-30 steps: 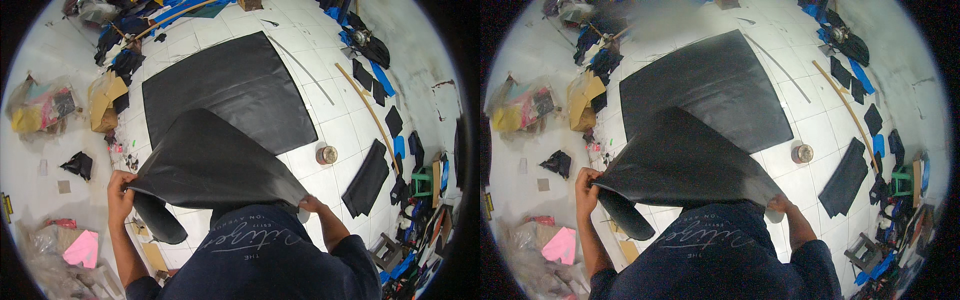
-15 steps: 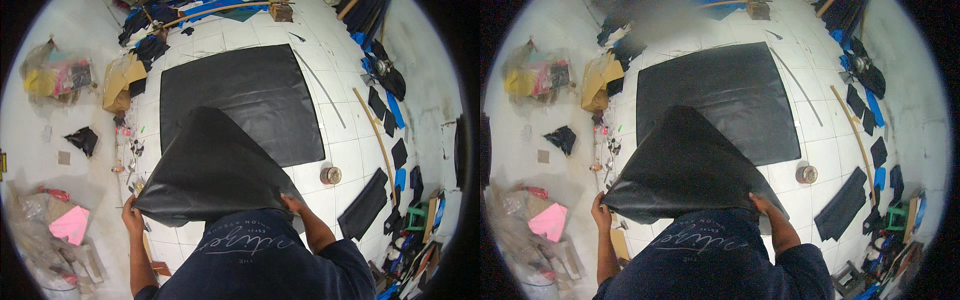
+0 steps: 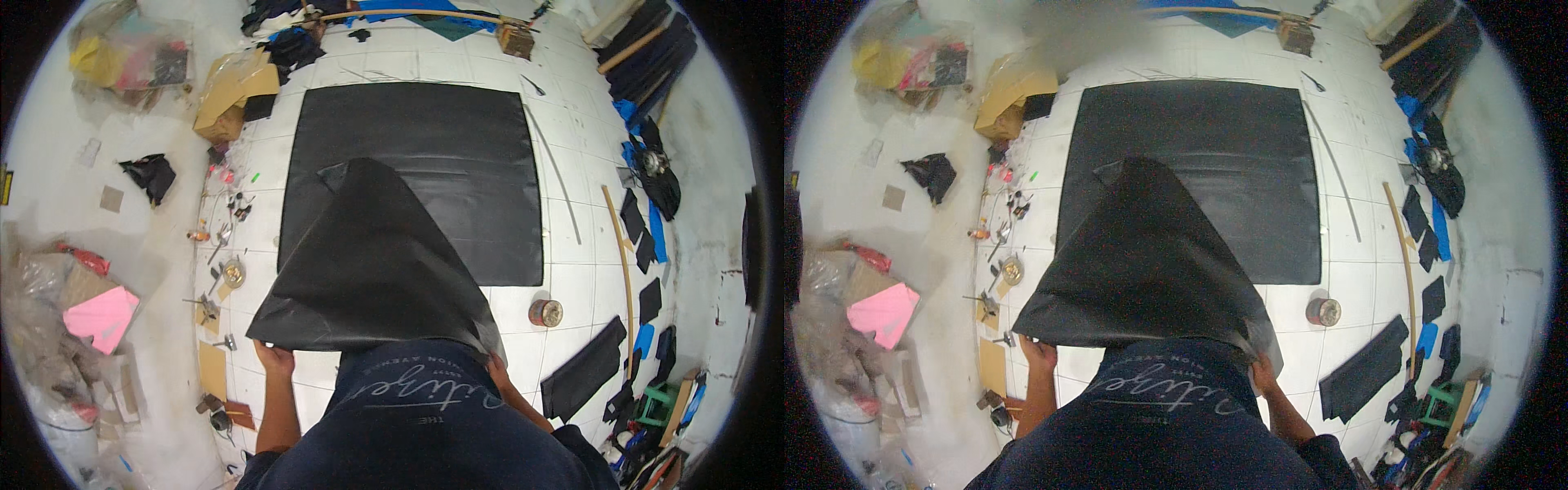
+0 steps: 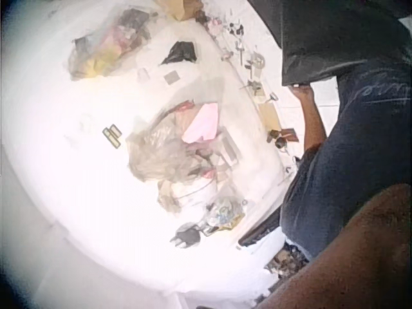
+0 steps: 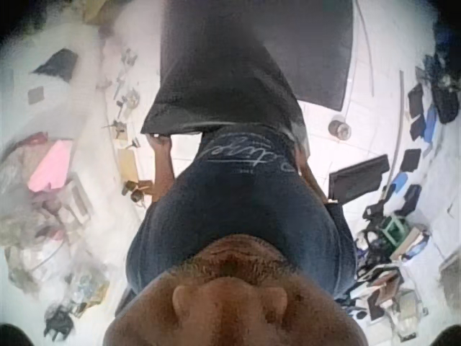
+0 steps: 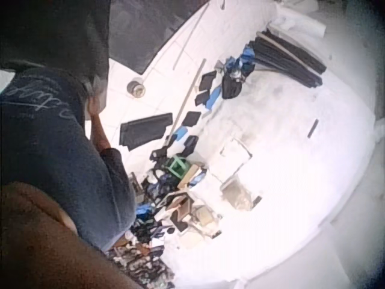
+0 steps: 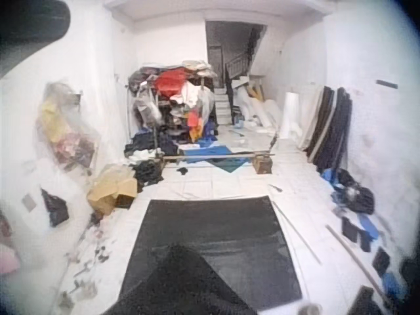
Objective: The person unrolls and spreads a black fabric sheet onto the floor, smooths its surface and aligns its edges by hand, and then picks up and unfolds another piece of fabric.
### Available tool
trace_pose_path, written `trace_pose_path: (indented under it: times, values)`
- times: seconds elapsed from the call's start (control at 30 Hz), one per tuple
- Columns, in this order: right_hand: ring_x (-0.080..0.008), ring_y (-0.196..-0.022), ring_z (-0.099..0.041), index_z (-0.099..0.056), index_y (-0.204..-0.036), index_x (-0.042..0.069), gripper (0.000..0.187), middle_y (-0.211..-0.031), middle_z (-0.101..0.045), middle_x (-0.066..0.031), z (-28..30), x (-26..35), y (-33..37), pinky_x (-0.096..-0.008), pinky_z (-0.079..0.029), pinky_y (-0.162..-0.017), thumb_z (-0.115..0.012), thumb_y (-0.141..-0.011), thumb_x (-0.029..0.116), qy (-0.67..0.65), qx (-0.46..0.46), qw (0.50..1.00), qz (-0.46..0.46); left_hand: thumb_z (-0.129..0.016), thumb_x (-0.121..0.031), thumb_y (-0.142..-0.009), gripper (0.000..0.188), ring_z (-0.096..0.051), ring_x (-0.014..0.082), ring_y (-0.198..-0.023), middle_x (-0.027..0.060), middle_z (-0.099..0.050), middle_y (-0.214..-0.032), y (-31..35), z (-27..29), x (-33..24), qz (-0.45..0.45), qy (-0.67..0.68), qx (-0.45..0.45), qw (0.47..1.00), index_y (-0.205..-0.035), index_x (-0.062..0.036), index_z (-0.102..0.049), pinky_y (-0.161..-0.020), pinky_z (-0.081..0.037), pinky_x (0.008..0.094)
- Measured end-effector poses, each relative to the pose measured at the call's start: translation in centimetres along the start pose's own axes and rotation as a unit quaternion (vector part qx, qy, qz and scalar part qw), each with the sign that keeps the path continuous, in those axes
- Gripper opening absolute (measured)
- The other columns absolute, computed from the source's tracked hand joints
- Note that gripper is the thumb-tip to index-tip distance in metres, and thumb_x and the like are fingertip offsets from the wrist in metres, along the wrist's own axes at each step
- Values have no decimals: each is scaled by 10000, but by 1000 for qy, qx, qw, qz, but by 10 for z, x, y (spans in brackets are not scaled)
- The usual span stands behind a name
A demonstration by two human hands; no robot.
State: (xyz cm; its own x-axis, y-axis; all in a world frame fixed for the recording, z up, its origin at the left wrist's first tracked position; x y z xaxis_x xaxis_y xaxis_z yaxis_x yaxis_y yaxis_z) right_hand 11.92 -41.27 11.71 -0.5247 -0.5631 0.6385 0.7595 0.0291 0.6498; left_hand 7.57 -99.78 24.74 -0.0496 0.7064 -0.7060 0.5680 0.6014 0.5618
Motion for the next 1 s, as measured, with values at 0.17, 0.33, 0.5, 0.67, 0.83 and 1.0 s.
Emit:
trace_pose_path:
  times: [0.17, 0.33, 0.5, 0.67, 0.83, 1.0]
  values:
    - [-286, -1192, -494, -353, -1407, 76, 508, -1293, -516, -187, -41, 9, 4, -392, -405, -990, -465, -974, 317, -180, 33, 981, -57, -398, -483, -886, 600, -489, 373, -1233, 181, -504, -1348, -28, -5, -11, -18, 128, -62, 990, -1283, -50, -515, -1039, -388, 548]
    - [-362, -1087, -559, -517, -1227, 64, 359, -1136, -585, -207, -48, 28, -8, -422, -453, -897, -534, -917, 245, 48, -117, 992, 0, -409, -535, -854, 683, -468, 397, -1255, 214, -491, -1352, -63, -9, -27, 62, 204, -143, 966, -1305, -28, -483, -1052, -340, 590]
    - [-349, -934, -622, -589, -1028, 16, 191, -944, -646, -193, -32, 61, -18, -389, -472, -826, -518, -896, 135, 98, -278, 956, -13, -445, -423, -853, 645, -487, 399, -1232, 235, -507, -1319, -99, -12, -48, 43, 187, -143, 971, -1313, 30, -435, -1055, -355, 566]
    - [-397, -1016, -611, -575, -1130, -36, 266, -1063, -630, -246, 34, 124, -54, -412, -472, -886, -499, -928, 119, 18, -422, 897, 134, -479, -209, -854, 494, -563, 376, -1120, 236, -557, -1220, -151, -48, -86, -43, 28, 28, 998, -1281, 37, -440, -989, -432, 527]
    - [-365, -1080, -598, -560, -1184, -24, 301, -1137, -617, -236, 127, 256, -71, -390, -455, -927, -465, -997, 192, 35, -507, 837, 201, -606, -18, -822, 749, -424, 289, -1256, 199, -337, -1445, -110, -182, -159, -348, -125, -14, 929, -1478, -31, -247, -1071, -334, 383]
    - [-344, -1080, -599, -559, -1189, 42, 271, -1140, -619, -197, 231, 350, -45, -379, -449, -938, -440, -1011, 208, 143, -538, 795, 243, -671, -132, -855, 624, -529, 206, -1018, 130, -564, -1133, -73, -282, -228, -454, -133, 72, 878, -1394, -17, -376, -917, -423, 342]
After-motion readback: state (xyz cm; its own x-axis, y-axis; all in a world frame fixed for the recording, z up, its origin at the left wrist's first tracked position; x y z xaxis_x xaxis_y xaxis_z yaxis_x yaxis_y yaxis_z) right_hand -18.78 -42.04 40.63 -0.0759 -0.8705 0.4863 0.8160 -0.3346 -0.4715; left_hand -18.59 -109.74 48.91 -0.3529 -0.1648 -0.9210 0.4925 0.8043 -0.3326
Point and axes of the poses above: each hand's wrist, its own y-axis away from the middle knuckle, its own z-axis out of the back of the hand, x = y × z, the point moved 2 cm from there along -y, towards the middle knuckle
